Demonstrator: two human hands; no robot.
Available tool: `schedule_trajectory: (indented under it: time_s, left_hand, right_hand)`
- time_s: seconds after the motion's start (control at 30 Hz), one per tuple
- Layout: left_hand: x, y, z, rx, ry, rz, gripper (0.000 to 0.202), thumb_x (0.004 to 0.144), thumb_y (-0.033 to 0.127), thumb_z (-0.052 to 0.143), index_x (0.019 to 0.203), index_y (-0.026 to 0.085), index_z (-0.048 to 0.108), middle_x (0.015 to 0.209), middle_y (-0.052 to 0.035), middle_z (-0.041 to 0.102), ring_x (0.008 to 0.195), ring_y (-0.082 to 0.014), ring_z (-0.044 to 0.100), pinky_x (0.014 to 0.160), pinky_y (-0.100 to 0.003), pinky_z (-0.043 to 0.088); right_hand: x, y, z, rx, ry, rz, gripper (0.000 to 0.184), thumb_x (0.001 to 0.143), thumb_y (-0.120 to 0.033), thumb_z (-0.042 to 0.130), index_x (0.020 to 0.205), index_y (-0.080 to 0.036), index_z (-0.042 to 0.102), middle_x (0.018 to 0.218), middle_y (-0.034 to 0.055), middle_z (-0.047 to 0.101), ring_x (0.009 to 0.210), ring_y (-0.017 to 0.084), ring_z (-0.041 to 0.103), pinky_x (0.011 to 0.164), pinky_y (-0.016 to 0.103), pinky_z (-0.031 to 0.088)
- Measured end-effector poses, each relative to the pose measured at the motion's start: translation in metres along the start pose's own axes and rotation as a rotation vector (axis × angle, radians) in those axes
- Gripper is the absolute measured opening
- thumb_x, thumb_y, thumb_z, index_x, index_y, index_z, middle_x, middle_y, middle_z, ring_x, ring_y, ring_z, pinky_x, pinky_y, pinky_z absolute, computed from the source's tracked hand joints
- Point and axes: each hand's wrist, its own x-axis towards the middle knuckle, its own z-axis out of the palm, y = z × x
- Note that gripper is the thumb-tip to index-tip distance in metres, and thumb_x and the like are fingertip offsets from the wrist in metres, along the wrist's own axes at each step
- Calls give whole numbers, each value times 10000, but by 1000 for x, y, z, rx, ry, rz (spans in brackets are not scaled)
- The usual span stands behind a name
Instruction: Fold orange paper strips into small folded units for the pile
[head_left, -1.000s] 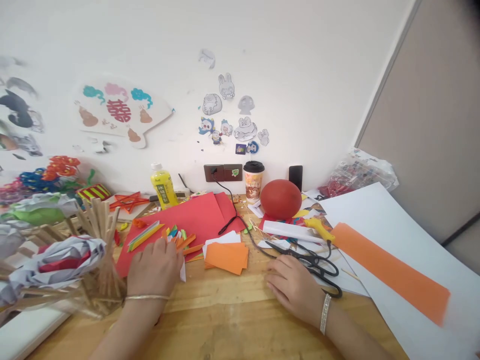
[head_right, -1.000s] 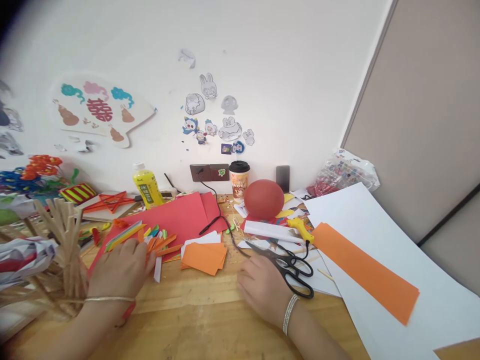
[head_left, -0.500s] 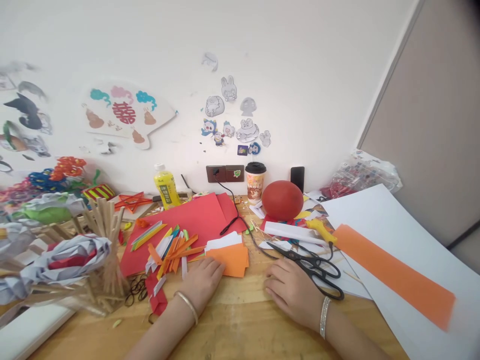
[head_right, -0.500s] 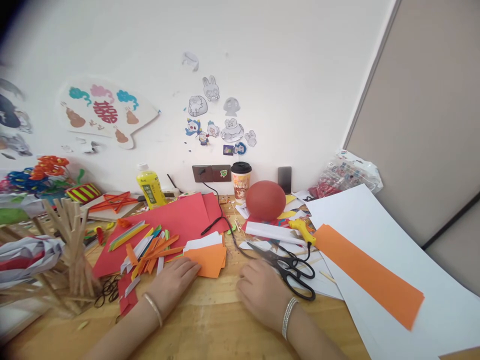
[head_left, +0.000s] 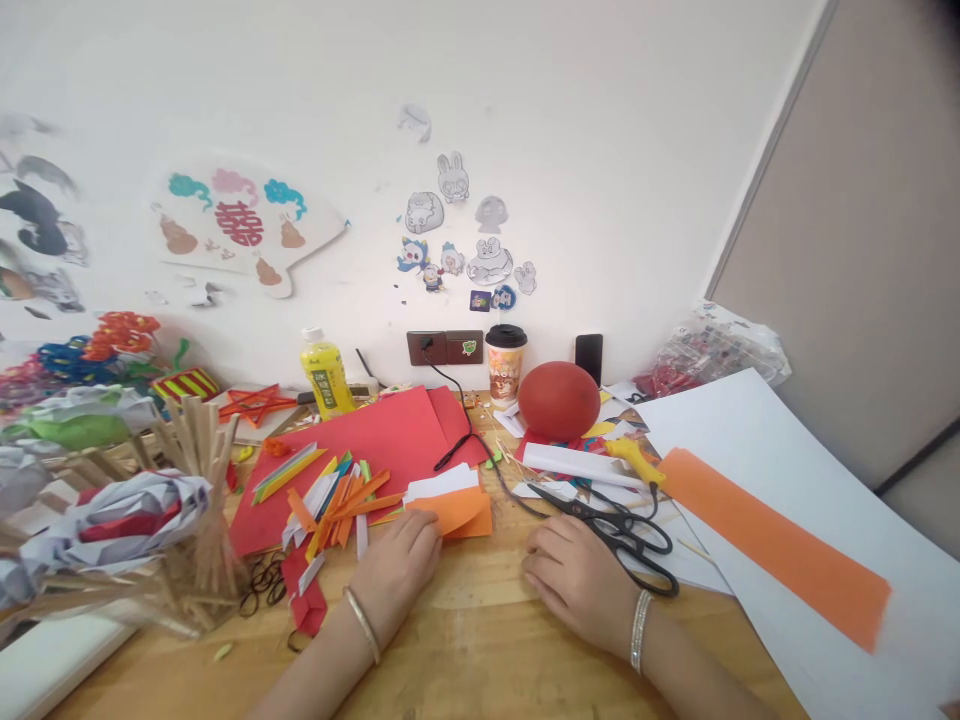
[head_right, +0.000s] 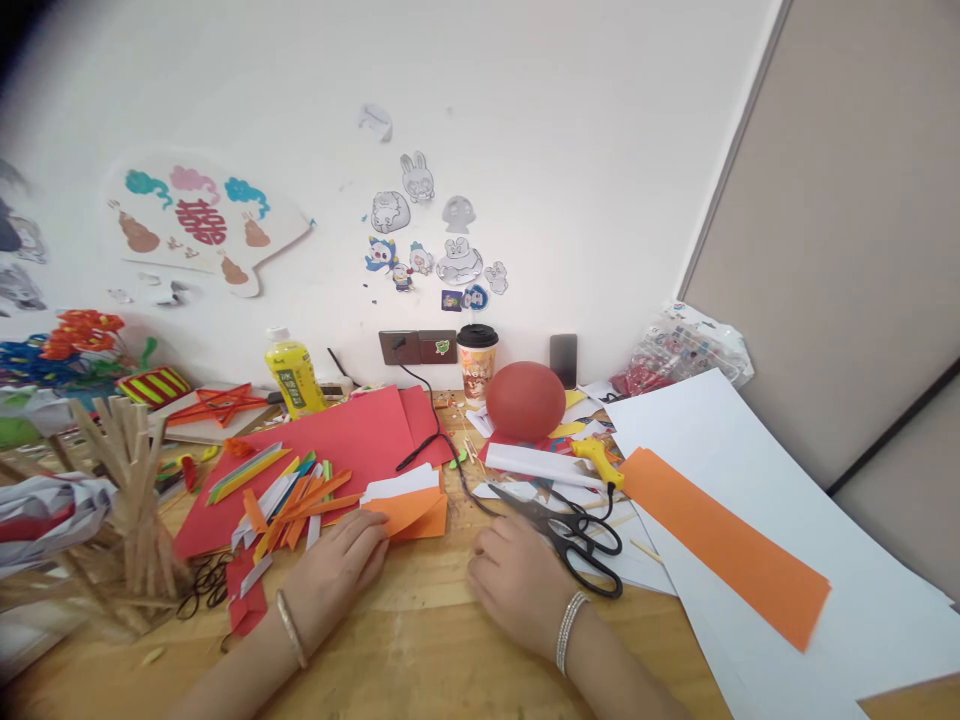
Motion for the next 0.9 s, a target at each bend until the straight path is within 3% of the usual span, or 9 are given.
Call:
schedule_trajectory:
  time_s: [0.23,0.4,0.5,0.57,0.67,0.73,0.8,0.9]
  left_hand:
    - [-14,-4,11,-36,63,20,289,900,76,329,1162,125,440,855,-85,634,811,-190,608,708,-311,504]
    - [-10,-6,6,-26,69,21,338,924,135,360,1260,106,369,818,-87,622,756,-192,589,668,-312,490]
    - [-1,-1,-5,9,92,57,329,917,96,337,1242,88,388,778,-73,606,727,-184,570,655,-306,476]
    - [6,9,-16,34,68,113,308,908,69,318,1192,83,437,764,-70,595,718,-183,557,657,-312,466]
    - [14,35,-32,7,-17,301,233,896,67,345,1027,101,536,667,-32,544,635,-172,519,631,-321,443]
    - [16,53,-37,-3,-89,355,208,890,77,352,911,109,557,640,-23,514,589,-169,490,584,-322,422]
    - [15,66,-37,-46,-83,395,231,886,78,343,773,131,539,613,-14,483,544,-157,457,522,-298,386]
    - [11,74,-36,-79,-74,456,217,882,70,341,834,113,548,634,-20,499,540,-148,466,492,-278,375]
  right_hand:
    - [0,1,1,-28,-31,4,146,850,-134,478,770,-181,591,775,31,572,771,165,479,715,314,389]
    - [1,1,0,-18,-14,2,161,851,-130,466,765,-178,593,765,38,578,756,167,484,706,319,399]
    - [2,-1,-3,-10,33,6,189,866,-125,427,823,-178,603,791,53,594,763,176,496,699,325,411]
    - [3,-5,-7,-4,78,38,214,888,-154,395,969,-170,593,891,83,610,817,194,506,722,341,422]
    - [5,-12,-10,49,68,47,295,899,-318,434,1129,-158,526,1040,111,591,916,217,502,778,361,425]
    - [5,-17,-9,108,-5,-33,275,873,-391,486,1031,-180,561,987,77,608,881,204,506,771,346,421]
    - [5,-20,-5,137,-69,-111,174,870,-340,497,895,-188,577,878,41,615,814,179,497,751,326,411]
    - [2,-22,-2,112,-91,-93,105,854,-252,499,892,-184,570,830,33,593,775,169,470,752,331,396]
